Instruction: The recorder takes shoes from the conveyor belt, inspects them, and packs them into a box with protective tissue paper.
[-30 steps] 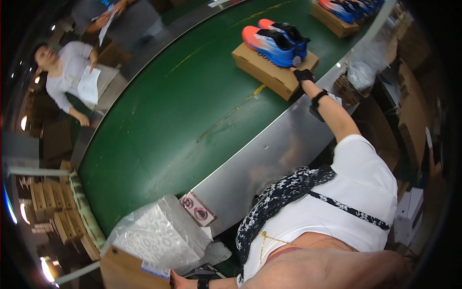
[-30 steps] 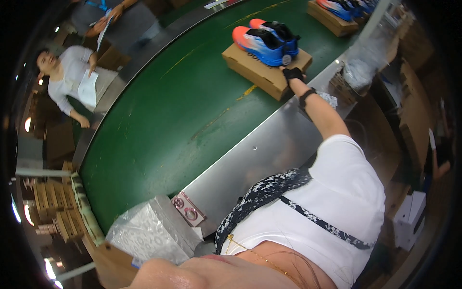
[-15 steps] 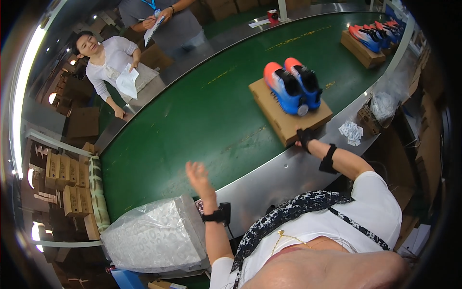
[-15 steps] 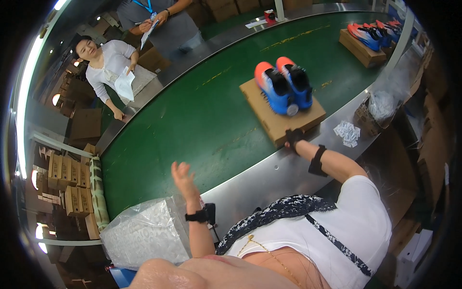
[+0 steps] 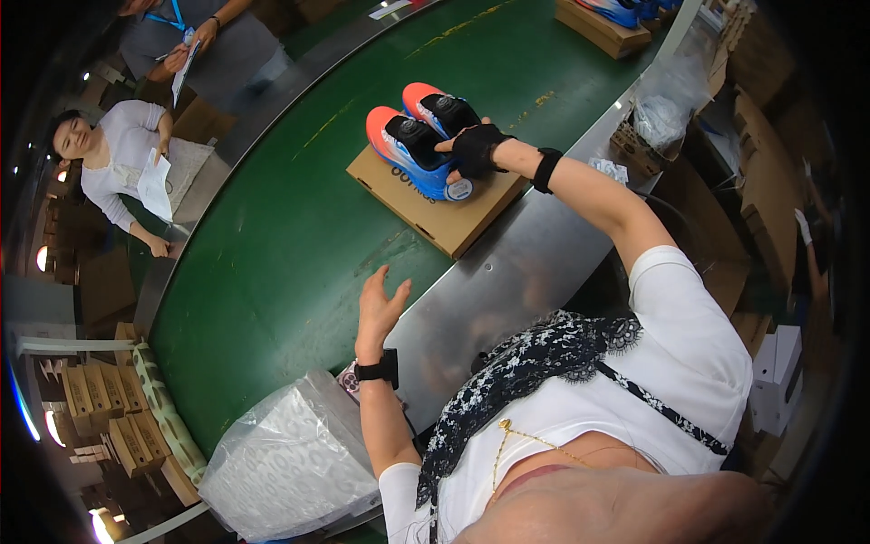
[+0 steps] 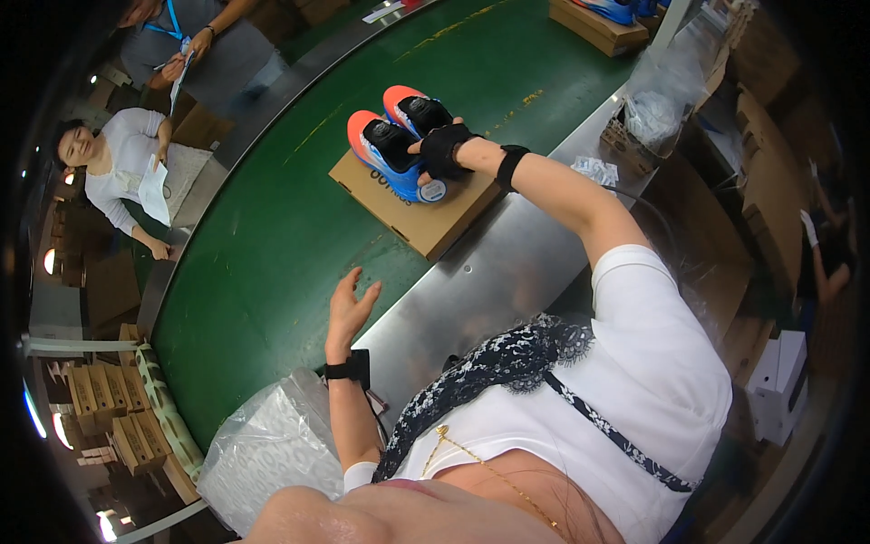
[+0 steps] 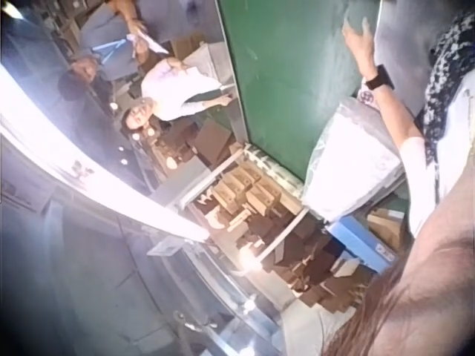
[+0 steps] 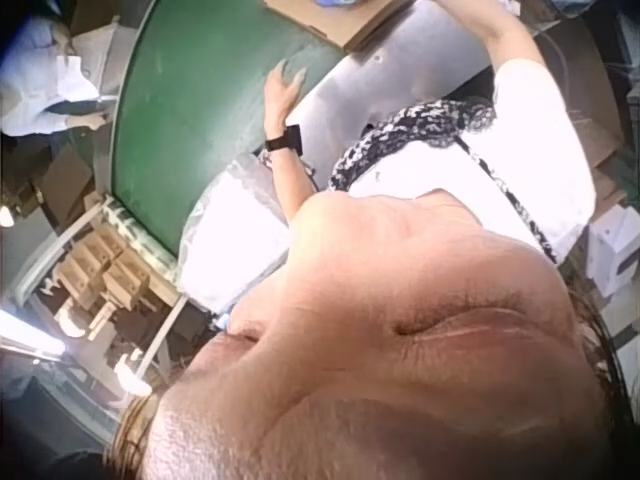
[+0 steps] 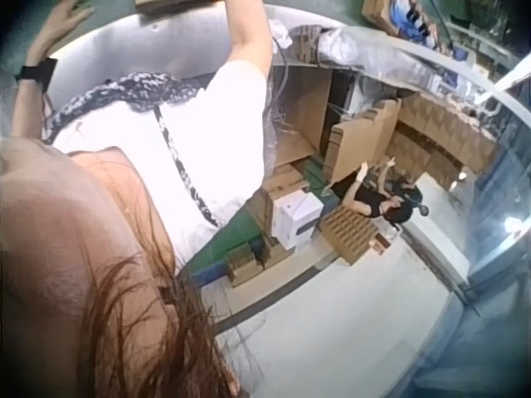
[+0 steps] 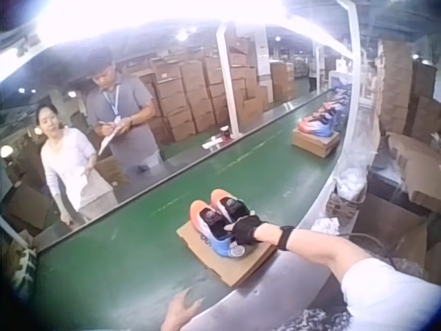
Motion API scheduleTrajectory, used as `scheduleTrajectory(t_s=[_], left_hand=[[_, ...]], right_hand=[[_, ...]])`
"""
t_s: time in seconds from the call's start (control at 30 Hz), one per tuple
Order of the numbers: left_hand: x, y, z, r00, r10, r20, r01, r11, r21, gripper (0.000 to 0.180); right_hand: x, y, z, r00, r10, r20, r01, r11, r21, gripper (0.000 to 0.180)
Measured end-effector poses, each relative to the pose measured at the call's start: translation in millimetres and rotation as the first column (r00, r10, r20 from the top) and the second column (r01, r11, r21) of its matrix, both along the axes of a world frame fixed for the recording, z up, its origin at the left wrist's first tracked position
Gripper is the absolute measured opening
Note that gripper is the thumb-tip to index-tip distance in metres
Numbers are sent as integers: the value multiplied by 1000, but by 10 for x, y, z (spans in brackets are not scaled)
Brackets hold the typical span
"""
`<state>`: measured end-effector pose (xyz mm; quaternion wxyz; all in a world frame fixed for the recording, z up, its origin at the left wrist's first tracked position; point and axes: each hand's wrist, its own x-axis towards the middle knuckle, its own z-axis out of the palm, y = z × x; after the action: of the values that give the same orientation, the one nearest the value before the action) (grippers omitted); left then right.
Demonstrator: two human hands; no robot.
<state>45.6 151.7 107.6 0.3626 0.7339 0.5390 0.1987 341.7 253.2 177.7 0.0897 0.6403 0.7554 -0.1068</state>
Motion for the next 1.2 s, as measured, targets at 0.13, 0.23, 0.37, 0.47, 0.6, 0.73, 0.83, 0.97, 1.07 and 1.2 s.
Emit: scheduleTrajectory(t_s=[0.13,0.23,0.37,0.47,0.6,0.73,0.83,0.97,1.07,1.2], left_hand=[[-155,21,39,998,55,14,-55,998,0,51],[-237,146,214,991,88,101,-100,989,113,45],[-18,415,739,896,124,427,-214,962,171,35],[18,396,1034,852,55,521,-172,969,179,29],[-46,452,868,913,37,406,-71,995,67,31],[-38,303,322,949,-126,288,166,979,-118,32],[-178,112,-303,972,-179,151,195,976,-99,31],[134,8,-245,945,-327,25,321,909,-266,39],[248,26,-447,946,-324,14,321,932,-170,43],[417,-126,-517,941,-331,-71,305,920,-245,51]], right_hand=[[-25,142,-19,988,124,-92,-121,992,42,50],[-206,129,438,922,321,-219,-312,947,73,50],[-475,-331,1192,910,243,-335,-320,926,-199,46],[-643,-622,942,663,507,-551,-588,808,35,49],[-823,-1035,411,370,888,-271,-842,444,305,31],[-736,-1300,-173,294,955,-48,-910,294,292,32],[-795,-1488,-692,134,991,21,-884,110,454,21],[-621,-1744,-775,256,955,-150,-926,286,245,33],[-617,-1781,-700,396,904,-162,-902,416,117,34],[-679,-1655,-249,742,460,-487,-667,572,-477,35]])
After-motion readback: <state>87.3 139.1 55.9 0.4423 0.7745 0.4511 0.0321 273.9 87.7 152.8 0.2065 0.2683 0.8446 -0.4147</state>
